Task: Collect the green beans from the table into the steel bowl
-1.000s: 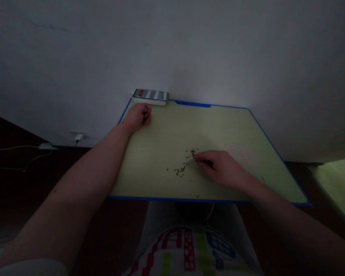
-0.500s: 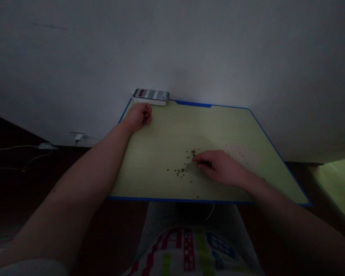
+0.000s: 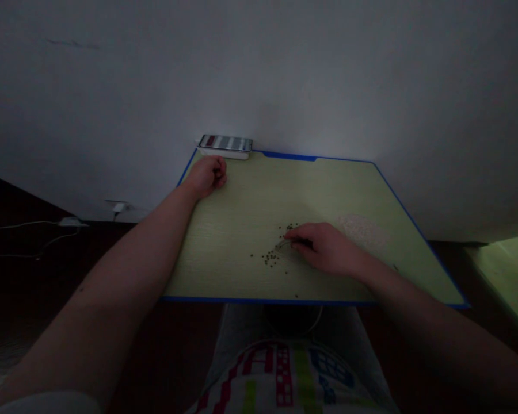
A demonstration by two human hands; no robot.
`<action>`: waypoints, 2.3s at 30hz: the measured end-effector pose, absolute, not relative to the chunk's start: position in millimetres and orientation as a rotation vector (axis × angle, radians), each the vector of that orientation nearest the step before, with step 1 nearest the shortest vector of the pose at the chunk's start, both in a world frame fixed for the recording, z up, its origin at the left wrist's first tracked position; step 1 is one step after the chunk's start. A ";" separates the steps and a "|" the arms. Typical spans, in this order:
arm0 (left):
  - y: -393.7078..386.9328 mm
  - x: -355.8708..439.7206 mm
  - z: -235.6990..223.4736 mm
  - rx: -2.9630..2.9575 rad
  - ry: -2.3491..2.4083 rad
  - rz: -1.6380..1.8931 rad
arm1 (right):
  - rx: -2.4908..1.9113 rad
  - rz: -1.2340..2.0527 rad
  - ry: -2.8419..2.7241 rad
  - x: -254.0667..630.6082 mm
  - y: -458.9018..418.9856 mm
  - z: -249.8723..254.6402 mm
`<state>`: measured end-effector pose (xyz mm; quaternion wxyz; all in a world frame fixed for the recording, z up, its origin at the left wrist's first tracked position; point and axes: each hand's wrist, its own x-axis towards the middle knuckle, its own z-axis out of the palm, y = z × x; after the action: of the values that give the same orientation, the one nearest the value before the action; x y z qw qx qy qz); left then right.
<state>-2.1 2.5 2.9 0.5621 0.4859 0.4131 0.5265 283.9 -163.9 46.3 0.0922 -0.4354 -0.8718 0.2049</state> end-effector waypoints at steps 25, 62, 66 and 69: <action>-1.2 -2.2 6.6 1.153 1.007 1.232 | -0.723 0.569 -3.045 200.2 -135.2 50.2; 2.0 -3.8 4.8 1.169 0.972 1.227 | -0.582 0.988 -3.036 248.0 -167.3 65.5; 1.2 -3.5 5.6 1.146 0.976 1.241 | -0.849 0.983 -2.617 287.2 -171.9 66.0; 1.8 -4.7 4.7 1.149 0.953 1.242 | -1.234 0.758 -2.284 320.3 -180.3 59.0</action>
<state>-4.7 1.8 4.7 0.5646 0.4882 0.4051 0.5280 320.3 -180.3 59.0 0.2167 -0.4453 -0.8246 0.2737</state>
